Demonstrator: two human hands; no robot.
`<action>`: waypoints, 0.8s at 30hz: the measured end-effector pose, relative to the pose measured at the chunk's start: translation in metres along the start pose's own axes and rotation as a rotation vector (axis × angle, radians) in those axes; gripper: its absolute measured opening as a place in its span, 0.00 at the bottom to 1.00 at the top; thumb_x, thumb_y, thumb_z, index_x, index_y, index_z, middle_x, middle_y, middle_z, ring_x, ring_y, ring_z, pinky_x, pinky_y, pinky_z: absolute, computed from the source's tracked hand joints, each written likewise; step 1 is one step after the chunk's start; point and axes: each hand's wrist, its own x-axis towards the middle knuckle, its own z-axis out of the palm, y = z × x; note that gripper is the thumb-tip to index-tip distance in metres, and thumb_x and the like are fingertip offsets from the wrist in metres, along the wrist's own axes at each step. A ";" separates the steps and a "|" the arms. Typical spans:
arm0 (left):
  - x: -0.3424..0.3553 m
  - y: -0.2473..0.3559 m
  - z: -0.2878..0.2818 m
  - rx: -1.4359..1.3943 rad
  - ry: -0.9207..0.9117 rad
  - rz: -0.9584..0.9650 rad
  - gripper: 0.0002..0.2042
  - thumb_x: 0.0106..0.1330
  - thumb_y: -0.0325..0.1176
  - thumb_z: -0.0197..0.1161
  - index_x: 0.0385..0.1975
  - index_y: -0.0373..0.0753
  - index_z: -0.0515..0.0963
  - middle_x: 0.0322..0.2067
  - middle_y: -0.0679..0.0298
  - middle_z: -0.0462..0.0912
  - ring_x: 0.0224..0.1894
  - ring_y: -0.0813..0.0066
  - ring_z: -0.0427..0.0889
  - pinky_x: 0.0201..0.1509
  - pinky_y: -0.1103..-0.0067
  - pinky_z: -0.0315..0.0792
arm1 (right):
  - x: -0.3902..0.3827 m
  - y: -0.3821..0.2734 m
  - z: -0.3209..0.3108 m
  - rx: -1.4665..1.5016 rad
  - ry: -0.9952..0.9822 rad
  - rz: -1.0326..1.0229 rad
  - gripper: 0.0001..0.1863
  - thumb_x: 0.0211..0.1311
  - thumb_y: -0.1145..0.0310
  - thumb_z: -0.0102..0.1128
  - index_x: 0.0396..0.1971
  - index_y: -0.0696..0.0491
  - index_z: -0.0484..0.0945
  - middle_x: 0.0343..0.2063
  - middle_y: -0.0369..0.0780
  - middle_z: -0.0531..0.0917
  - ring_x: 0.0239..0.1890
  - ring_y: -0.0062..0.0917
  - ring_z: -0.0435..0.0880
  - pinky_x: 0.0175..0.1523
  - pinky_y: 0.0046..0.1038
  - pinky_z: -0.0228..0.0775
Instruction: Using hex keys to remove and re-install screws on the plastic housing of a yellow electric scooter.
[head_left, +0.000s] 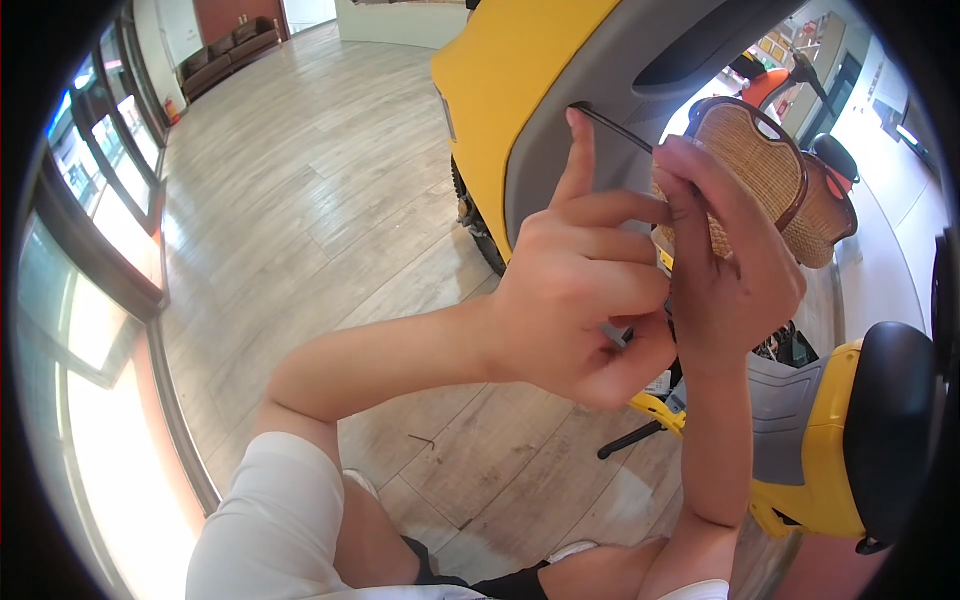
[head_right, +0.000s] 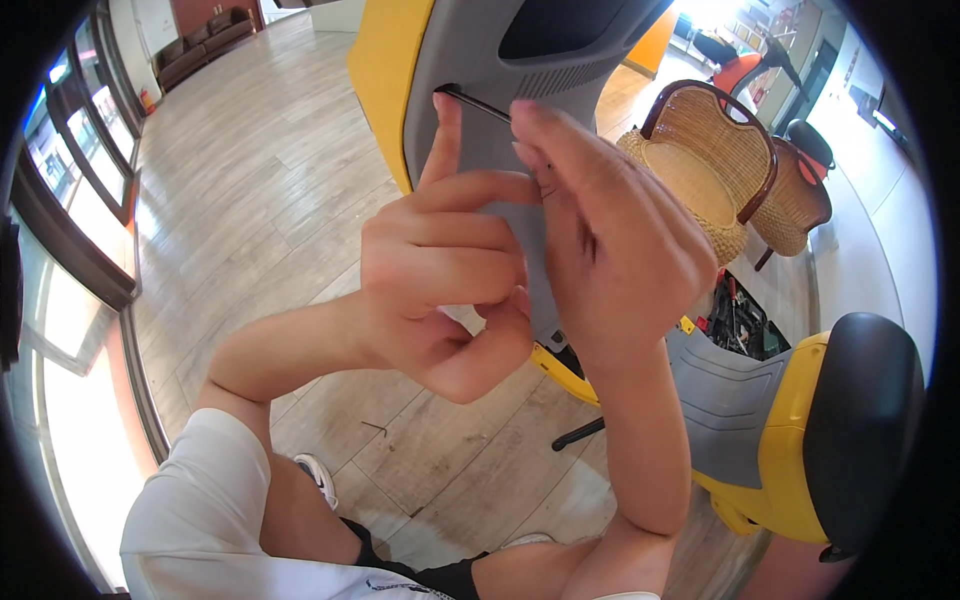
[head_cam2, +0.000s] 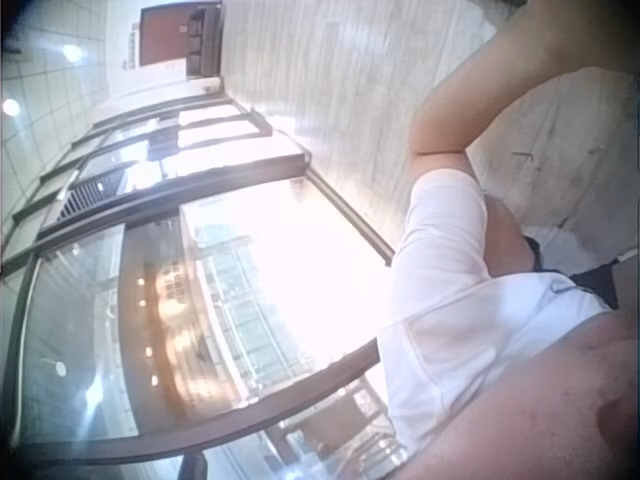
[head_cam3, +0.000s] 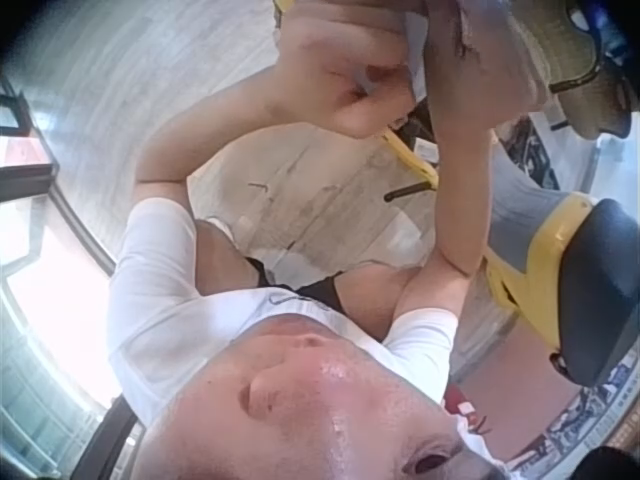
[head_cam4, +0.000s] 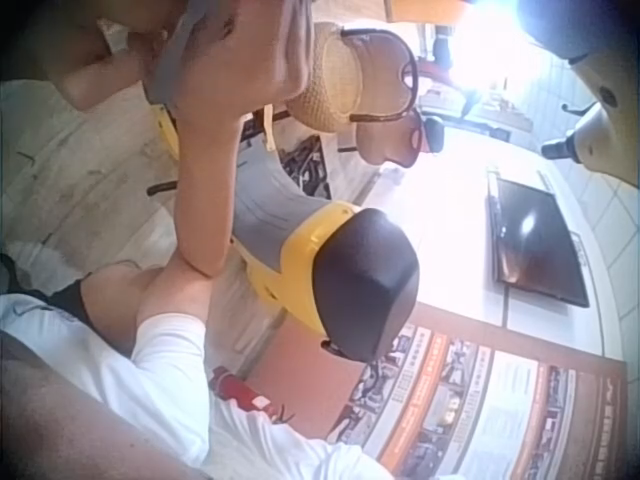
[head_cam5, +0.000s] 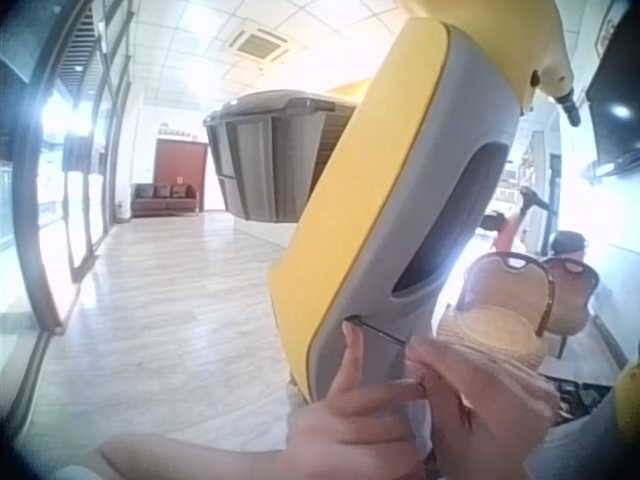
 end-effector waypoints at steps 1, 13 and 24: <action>0.000 0.000 0.000 -0.001 0.001 0.000 0.05 0.29 0.23 0.50 0.05 0.41 0.62 0.10 0.67 0.68 0.37 0.55 0.86 0.76 0.48 0.38 | -0.002 -0.002 -0.001 0.000 0.000 0.011 0.11 0.55 0.82 0.65 0.38 0.56 0.87 0.31 0.42 0.88 0.37 0.26 0.89 0.39 0.24 0.81; -0.001 -0.004 -0.007 -0.043 -0.012 0.024 0.04 0.31 0.24 0.54 0.06 0.39 0.66 0.14 0.63 0.74 0.30 0.65 0.83 0.76 0.45 0.37 | 0.009 -0.015 -0.009 0.854 -0.237 0.887 0.21 0.72 0.59 0.59 0.50 0.65 0.79 0.40 0.43 0.85 0.38 0.22 0.86 0.45 0.24 0.79; -0.005 -0.008 -0.010 -0.037 -0.022 0.040 0.04 0.31 0.24 0.54 0.07 0.38 0.66 0.13 0.62 0.72 0.28 0.65 0.82 0.76 0.45 0.39 | 0.001 -0.015 -0.001 0.433 -0.156 0.611 0.09 0.65 0.71 0.66 0.39 0.61 0.86 0.24 0.40 0.85 0.25 0.19 0.82 0.31 0.18 0.73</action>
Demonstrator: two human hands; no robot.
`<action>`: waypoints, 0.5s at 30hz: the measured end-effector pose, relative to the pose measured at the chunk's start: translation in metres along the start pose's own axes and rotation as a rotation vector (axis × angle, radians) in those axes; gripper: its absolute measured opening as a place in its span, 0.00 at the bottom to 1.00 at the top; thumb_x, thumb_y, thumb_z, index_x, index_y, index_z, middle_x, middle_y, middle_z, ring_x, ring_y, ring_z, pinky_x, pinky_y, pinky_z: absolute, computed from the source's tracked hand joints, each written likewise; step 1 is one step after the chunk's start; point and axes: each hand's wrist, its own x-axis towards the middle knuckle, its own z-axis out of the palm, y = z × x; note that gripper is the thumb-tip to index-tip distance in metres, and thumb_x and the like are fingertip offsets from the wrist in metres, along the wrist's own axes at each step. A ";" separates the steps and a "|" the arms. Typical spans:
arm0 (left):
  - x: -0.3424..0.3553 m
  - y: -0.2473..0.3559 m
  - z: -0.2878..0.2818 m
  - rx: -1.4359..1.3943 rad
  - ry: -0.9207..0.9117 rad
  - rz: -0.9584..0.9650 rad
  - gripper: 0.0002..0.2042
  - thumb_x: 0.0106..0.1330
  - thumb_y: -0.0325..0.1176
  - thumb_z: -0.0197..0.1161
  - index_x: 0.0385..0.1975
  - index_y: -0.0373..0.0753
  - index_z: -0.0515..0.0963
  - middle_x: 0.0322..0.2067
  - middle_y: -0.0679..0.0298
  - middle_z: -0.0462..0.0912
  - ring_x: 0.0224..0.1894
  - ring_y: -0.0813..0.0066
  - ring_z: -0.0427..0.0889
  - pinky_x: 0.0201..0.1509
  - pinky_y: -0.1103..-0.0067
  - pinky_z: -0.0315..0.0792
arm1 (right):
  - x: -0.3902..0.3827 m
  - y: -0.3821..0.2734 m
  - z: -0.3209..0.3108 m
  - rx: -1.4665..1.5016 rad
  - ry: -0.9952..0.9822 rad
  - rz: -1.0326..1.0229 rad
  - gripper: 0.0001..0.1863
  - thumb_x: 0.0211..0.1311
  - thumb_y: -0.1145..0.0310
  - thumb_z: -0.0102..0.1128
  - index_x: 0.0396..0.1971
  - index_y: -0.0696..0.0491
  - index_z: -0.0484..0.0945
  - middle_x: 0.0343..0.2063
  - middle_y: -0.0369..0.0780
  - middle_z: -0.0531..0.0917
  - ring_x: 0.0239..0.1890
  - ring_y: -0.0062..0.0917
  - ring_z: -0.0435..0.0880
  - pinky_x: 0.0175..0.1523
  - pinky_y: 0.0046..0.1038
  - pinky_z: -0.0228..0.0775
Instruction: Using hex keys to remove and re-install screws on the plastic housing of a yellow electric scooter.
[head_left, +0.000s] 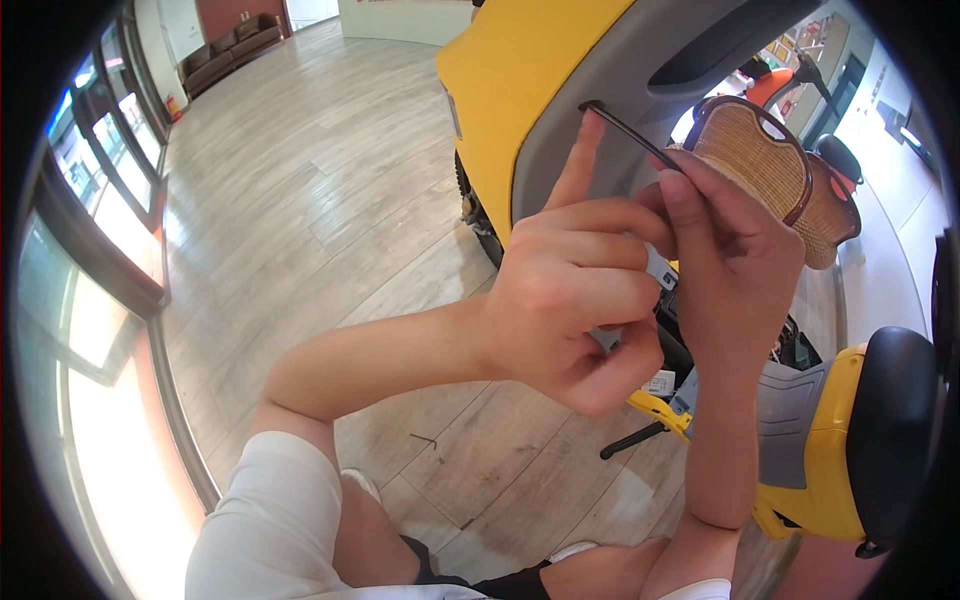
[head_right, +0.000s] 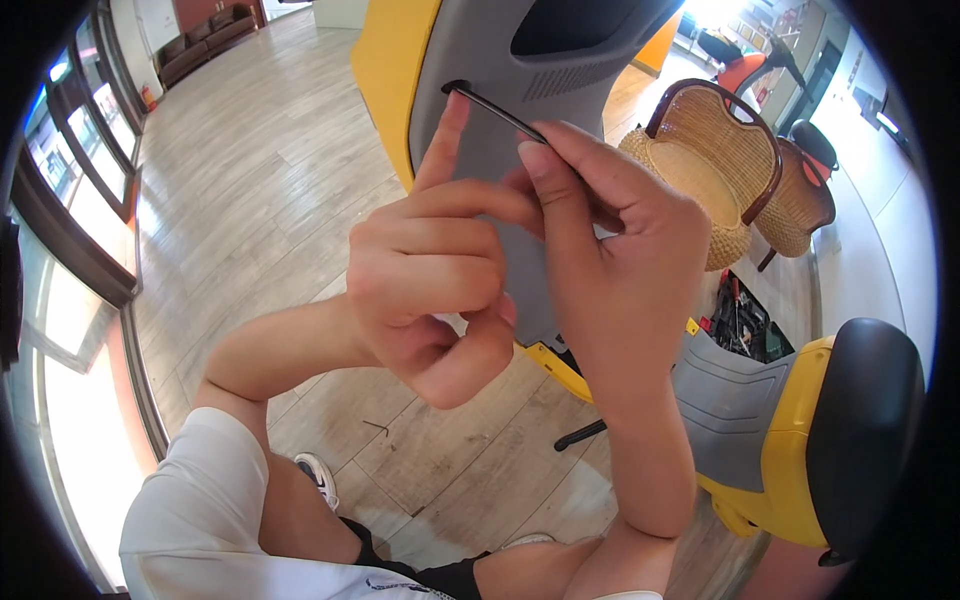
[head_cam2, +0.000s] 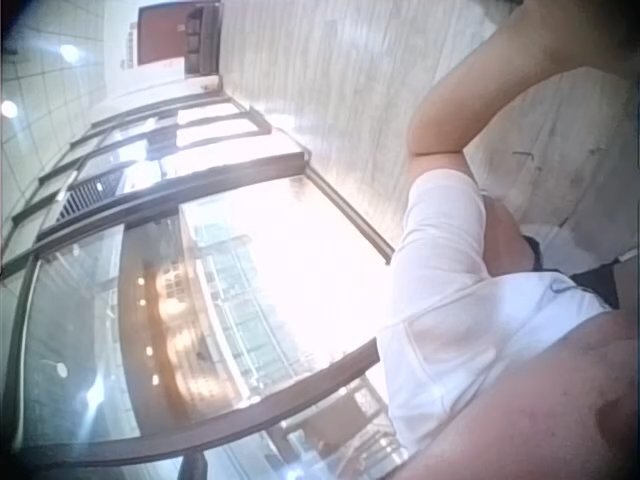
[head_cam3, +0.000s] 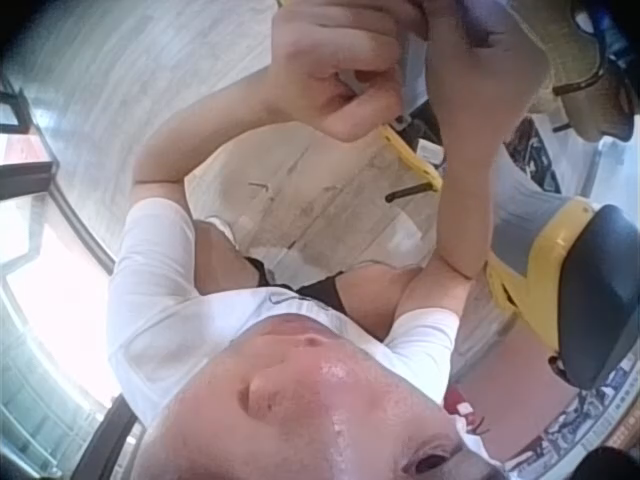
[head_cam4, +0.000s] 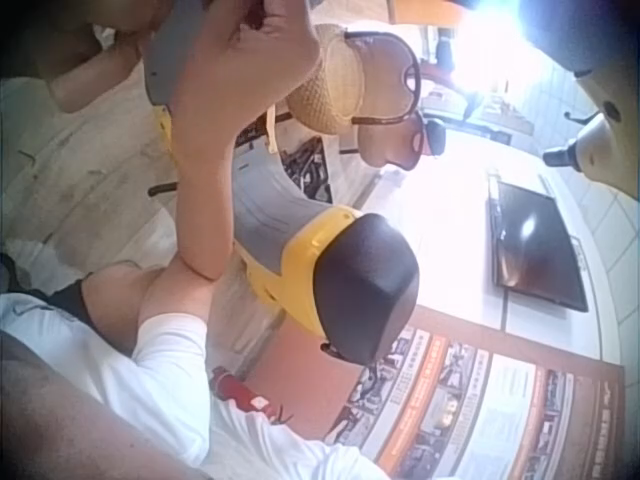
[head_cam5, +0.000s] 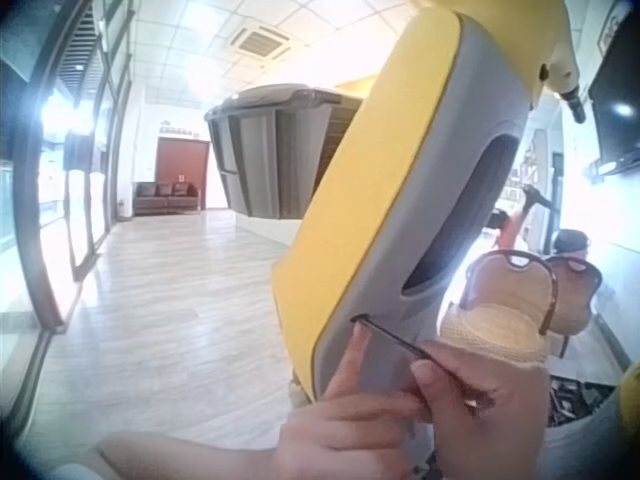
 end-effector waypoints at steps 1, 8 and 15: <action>-0.001 0.000 0.000 -0.006 0.000 0.000 0.04 0.31 0.24 0.54 0.07 0.38 0.66 0.13 0.62 0.72 0.28 0.65 0.82 0.76 0.45 0.39 | 0.000 0.004 0.001 0.012 0.013 0.010 0.09 0.65 0.71 0.66 0.39 0.61 0.86 0.24 0.40 0.85 0.25 0.19 0.82 0.31 0.18 0.73; -0.008 -0.002 0.001 -0.014 -0.004 -0.146 0.04 0.42 0.20 0.55 0.11 0.37 0.70 0.15 0.64 0.73 0.26 0.66 0.81 0.59 0.60 0.70 | 0.021 0.040 0.000 -0.574 0.170 -0.976 0.23 0.35 0.77 0.63 0.39 0.57 0.88 0.29 0.39 0.84 0.31 0.28 0.82 0.33 0.26 0.74; -0.011 -0.012 -0.001 -0.307 0.081 -0.617 0.05 0.70 0.23 0.55 0.34 0.29 0.78 0.27 0.64 0.82 0.30 0.82 0.79 0.37 0.83 0.74 | 0.021 0.050 -0.002 -0.573 0.197 -1.062 0.27 0.31 0.74 0.60 0.40 0.57 0.88 0.32 0.38 0.83 0.34 0.29 0.79 0.35 0.26 0.73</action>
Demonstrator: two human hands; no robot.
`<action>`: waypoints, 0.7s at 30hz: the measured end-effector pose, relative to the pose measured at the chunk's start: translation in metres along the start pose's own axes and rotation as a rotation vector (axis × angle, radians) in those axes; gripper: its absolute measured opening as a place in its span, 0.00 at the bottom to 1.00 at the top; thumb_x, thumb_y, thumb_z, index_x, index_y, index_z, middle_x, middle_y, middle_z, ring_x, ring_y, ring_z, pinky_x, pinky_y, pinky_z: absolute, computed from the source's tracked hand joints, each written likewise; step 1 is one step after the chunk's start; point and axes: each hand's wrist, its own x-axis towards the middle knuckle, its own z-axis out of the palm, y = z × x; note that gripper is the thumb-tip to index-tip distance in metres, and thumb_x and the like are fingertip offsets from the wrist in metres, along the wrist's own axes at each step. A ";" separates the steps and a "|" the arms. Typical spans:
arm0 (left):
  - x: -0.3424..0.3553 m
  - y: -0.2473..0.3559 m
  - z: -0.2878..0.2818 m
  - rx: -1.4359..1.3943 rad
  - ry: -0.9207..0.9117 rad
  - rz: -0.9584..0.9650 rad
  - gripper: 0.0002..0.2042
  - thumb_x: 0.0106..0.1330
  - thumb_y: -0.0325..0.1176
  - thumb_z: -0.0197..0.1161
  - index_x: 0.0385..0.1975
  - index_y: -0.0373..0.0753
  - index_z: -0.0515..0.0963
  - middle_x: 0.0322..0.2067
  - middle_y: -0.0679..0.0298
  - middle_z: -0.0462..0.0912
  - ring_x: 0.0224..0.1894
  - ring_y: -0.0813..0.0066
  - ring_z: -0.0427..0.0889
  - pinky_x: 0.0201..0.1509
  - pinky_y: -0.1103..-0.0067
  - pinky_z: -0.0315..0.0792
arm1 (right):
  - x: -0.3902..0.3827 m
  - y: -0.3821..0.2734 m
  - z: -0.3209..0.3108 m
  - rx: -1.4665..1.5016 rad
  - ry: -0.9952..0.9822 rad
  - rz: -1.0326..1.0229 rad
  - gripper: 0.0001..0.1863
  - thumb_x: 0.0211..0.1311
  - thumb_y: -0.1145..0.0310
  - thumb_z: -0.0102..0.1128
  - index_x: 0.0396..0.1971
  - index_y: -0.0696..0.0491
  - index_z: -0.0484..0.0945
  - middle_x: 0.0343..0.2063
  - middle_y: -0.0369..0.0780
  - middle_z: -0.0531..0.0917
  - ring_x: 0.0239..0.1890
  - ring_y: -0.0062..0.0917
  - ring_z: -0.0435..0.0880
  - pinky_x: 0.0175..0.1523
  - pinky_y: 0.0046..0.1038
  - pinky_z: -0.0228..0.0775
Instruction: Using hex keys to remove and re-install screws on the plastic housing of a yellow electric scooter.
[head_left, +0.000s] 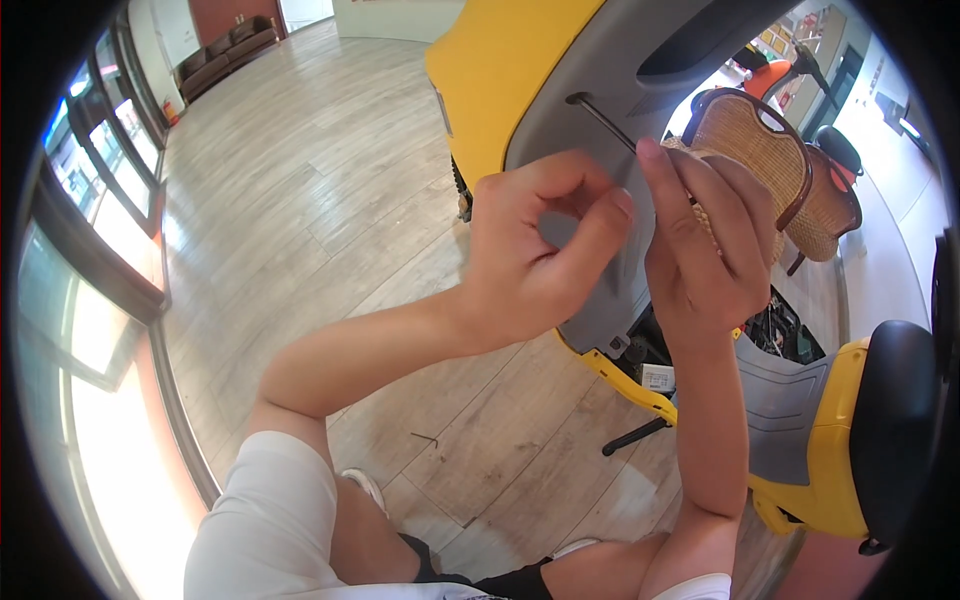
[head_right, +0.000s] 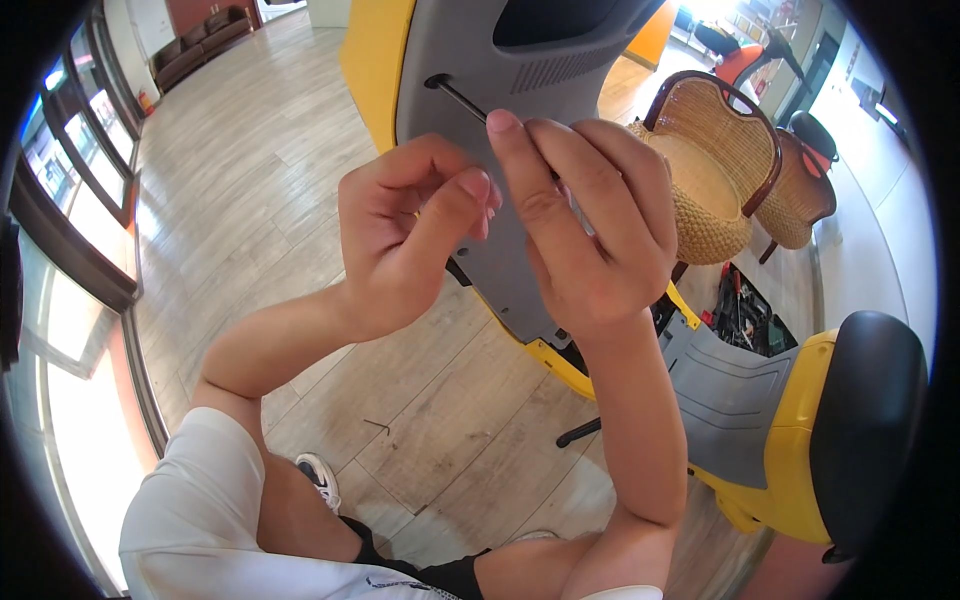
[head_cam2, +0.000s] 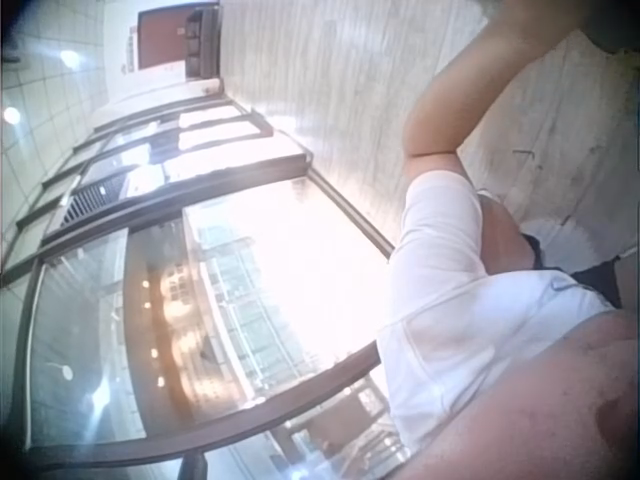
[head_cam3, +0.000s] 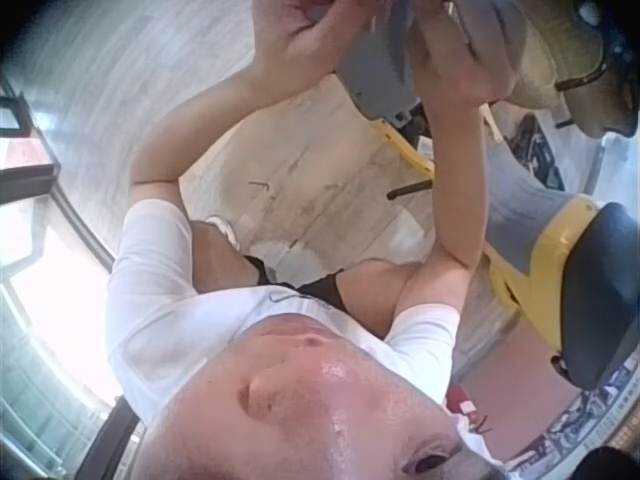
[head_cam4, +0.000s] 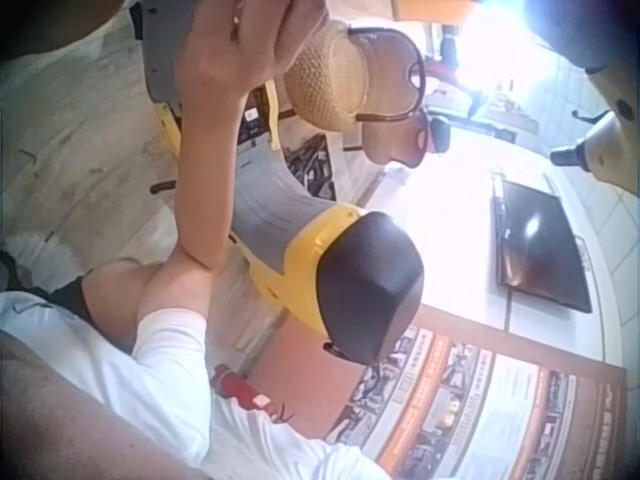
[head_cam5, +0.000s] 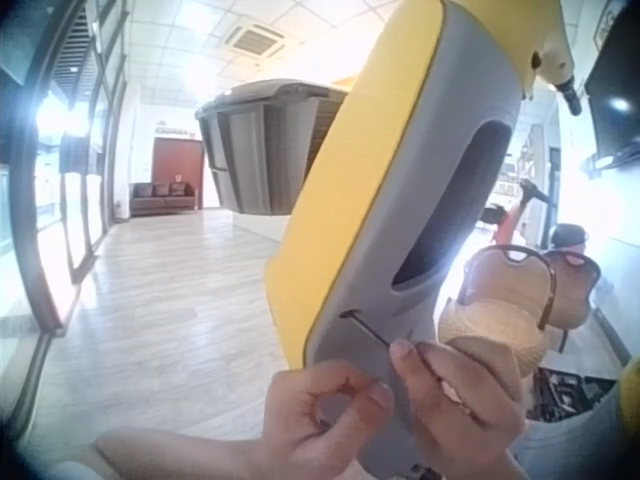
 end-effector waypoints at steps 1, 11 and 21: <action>0.000 -0.002 0.001 0.000 -0.002 -0.002 0.05 0.70 0.23 0.55 0.34 0.29 0.78 0.27 0.64 0.82 0.30 0.82 0.79 0.37 0.83 0.74 | 0.001 0.001 -0.001 -0.007 0.010 0.003 0.27 0.31 0.74 0.60 0.40 0.57 0.88 0.32 0.38 0.83 0.35 0.29 0.79 0.35 0.26 0.73; 0.003 -0.012 -0.005 0.038 0.196 0.041 0.10 0.73 0.25 0.55 0.49 0.28 0.77 0.33 0.57 0.85 0.34 0.76 0.84 0.42 0.79 0.77 | 0.005 0.002 -0.005 0.008 0.027 0.066 0.21 0.32 0.79 0.66 0.35 0.57 0.89 0.29 0.38 0.84 0.33 0.30 0.81 0.36 0.26 0.74; 0.004 0.012 0.000 -0.300 0.164 -0.299 0.15 0.76 0.39 0.56 0.43 0.31 0.78 0.27 0.63 0.82 0.23 0.81 0.77 0.27 0.84 0.70 | -0.013 -0.012 -0.030 0.091 -0.049 0.250 0.11 0.54 0.80 0.69 0.38 0.57 0.88 0.34 0.41 0.88 0.37 0.28 0.86 0.45 0.25 0.76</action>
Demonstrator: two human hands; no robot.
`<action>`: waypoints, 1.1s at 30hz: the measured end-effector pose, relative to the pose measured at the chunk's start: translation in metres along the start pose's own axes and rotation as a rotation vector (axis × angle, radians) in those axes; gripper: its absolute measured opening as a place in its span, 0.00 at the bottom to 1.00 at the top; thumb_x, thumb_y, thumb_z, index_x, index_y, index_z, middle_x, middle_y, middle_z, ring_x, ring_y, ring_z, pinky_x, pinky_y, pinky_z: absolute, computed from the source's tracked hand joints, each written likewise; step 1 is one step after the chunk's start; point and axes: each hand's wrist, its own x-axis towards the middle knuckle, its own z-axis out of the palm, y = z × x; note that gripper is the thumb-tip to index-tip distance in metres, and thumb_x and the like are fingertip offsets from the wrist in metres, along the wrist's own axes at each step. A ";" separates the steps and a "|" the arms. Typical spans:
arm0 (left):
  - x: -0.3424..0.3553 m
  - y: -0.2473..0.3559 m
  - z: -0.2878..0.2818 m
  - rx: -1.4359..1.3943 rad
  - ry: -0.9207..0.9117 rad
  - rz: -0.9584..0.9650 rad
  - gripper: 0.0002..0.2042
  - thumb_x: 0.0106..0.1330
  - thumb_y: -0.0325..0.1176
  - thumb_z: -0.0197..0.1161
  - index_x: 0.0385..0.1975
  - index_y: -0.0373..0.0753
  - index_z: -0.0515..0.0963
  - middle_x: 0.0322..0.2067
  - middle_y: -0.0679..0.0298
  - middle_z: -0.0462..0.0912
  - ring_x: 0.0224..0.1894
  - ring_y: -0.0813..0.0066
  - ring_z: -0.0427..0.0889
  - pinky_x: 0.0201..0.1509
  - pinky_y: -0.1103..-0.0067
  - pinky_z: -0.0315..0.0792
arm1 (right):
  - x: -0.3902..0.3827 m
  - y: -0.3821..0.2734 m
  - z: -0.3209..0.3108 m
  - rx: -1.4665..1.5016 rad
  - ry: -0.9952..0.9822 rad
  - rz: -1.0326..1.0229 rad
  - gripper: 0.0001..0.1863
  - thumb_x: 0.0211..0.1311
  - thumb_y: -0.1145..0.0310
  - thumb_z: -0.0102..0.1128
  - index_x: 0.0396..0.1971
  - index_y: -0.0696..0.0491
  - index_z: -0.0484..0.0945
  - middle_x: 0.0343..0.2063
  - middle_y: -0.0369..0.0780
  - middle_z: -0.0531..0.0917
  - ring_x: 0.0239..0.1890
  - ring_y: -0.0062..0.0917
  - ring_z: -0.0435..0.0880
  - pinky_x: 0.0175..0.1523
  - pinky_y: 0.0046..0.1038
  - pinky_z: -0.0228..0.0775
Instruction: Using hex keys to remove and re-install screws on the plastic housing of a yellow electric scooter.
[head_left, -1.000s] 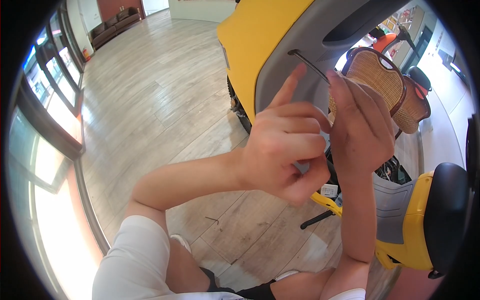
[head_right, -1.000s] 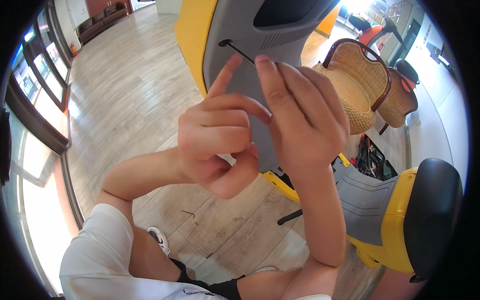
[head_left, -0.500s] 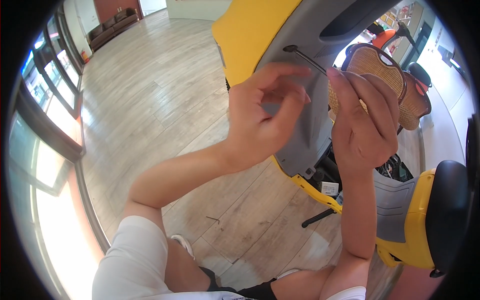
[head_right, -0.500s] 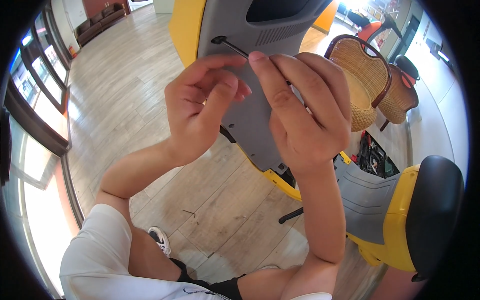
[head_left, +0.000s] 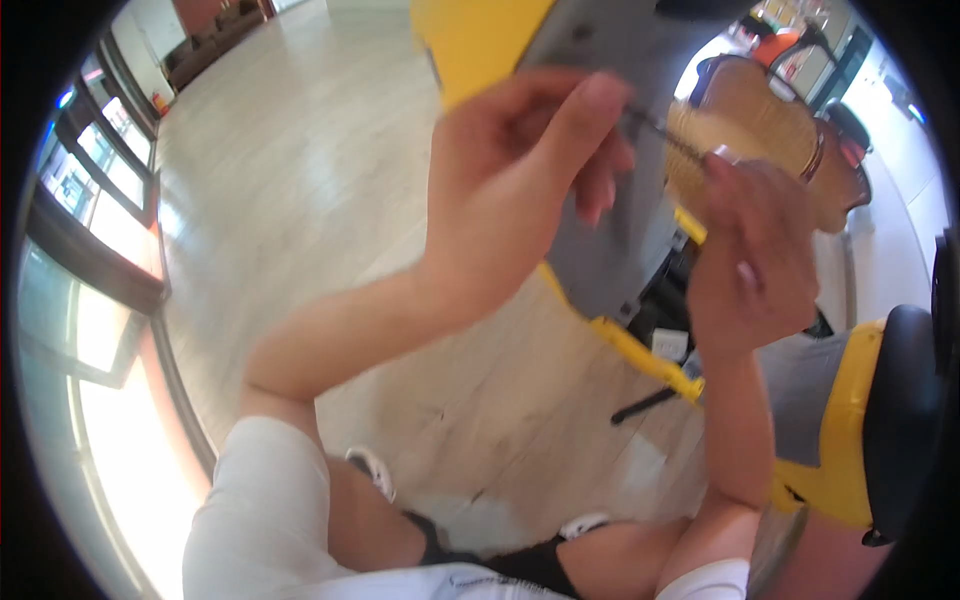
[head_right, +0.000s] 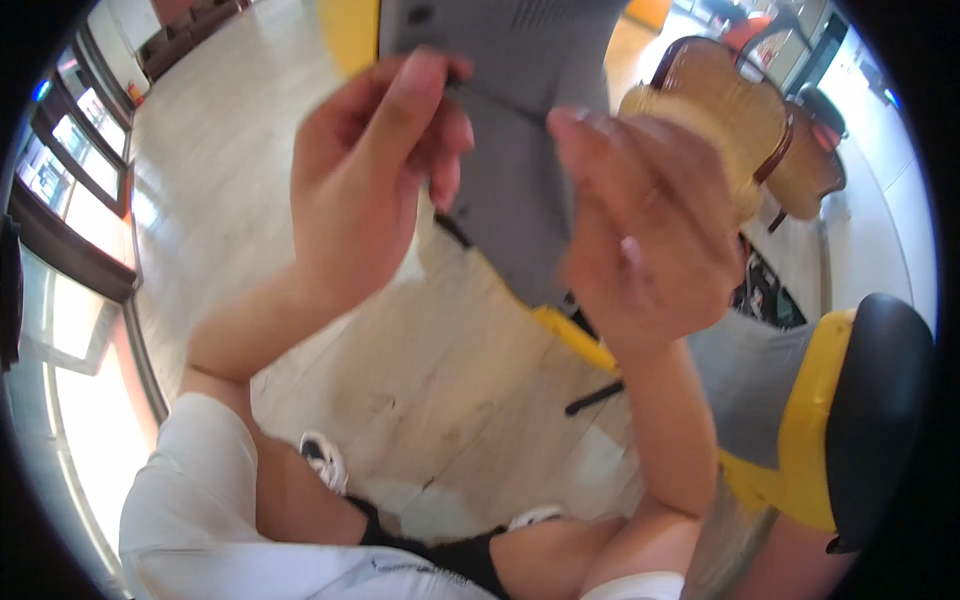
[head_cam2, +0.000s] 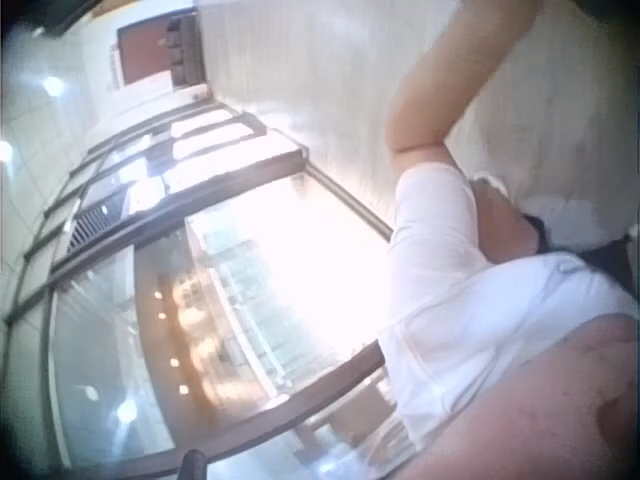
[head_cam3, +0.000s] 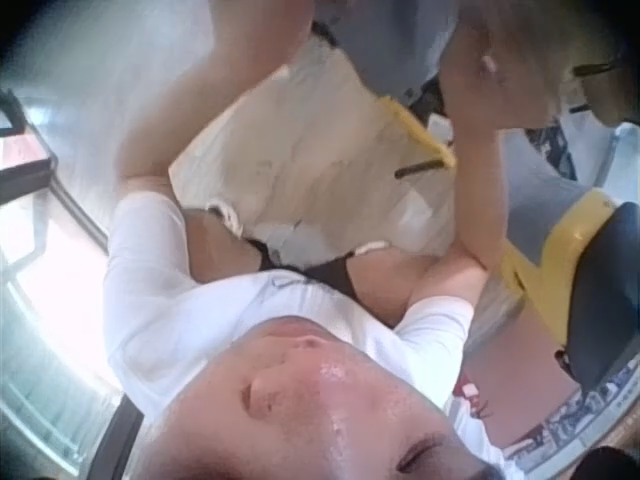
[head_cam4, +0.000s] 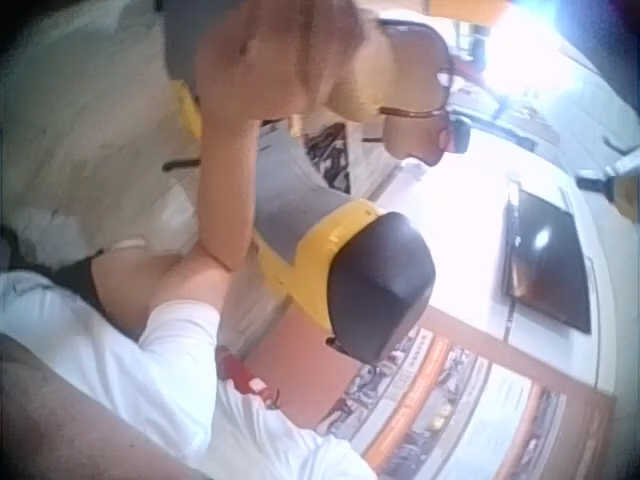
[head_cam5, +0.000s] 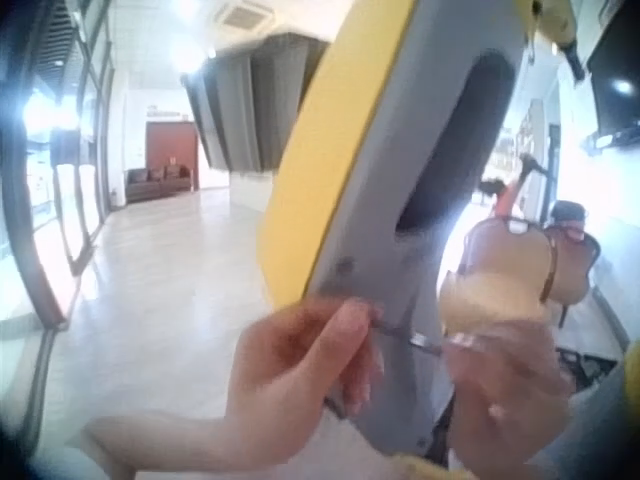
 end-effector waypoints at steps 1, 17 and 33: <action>-0.001 -0.001 -0.001 0.016 0.020 -0.084 0.15 0.76 0.39 0.56 0.43 0.31 0.78 0.27 0.63 0.82 0.23 0.81 0.77 0.27 0.84 0.70 | -0.007 -0.002 -0.005 0.011 -0.044 0.036 0.10 0.58 0.79 0.68 0.40 0.57 0.87 0.36 0.42 0.88 0.39 0.28 0.87 0.47 0.26 0.77; -0.024 -0.079 -0.042 0.462 -0.174 -0.200 0.13 0.75 0.39 0.57 0.38 0.34 0.77 0.24 0.67 0.79 0.21 0.85 0.72 0.23 0.86 0.65 | -0.098 -0.014 -0.081 0.193 -0.319 0.568 0.04 0.56 0.82 0.64 0.31 0.58 0.83 0.24 0.37 0.83 0.19 0.17 0.76 0.26 0.16 0.65; -0.039 -0.228 0.115 0.347 -0.435 -0.792 0.09 0.69 0.34 0.65 0.37 0.32 0.83 0.28 0.65 0.84 0.28 0.84 0.78 0.33 0.84 0.73 | -0.491 -0.159 -0.205 0.236 -1.158 0.882 0.08 0.62 0.64 0.62 0.30 0.52 0.77 0.28 0.43 0.81 0.33 0.40 0.82 0.38 0.38 0.74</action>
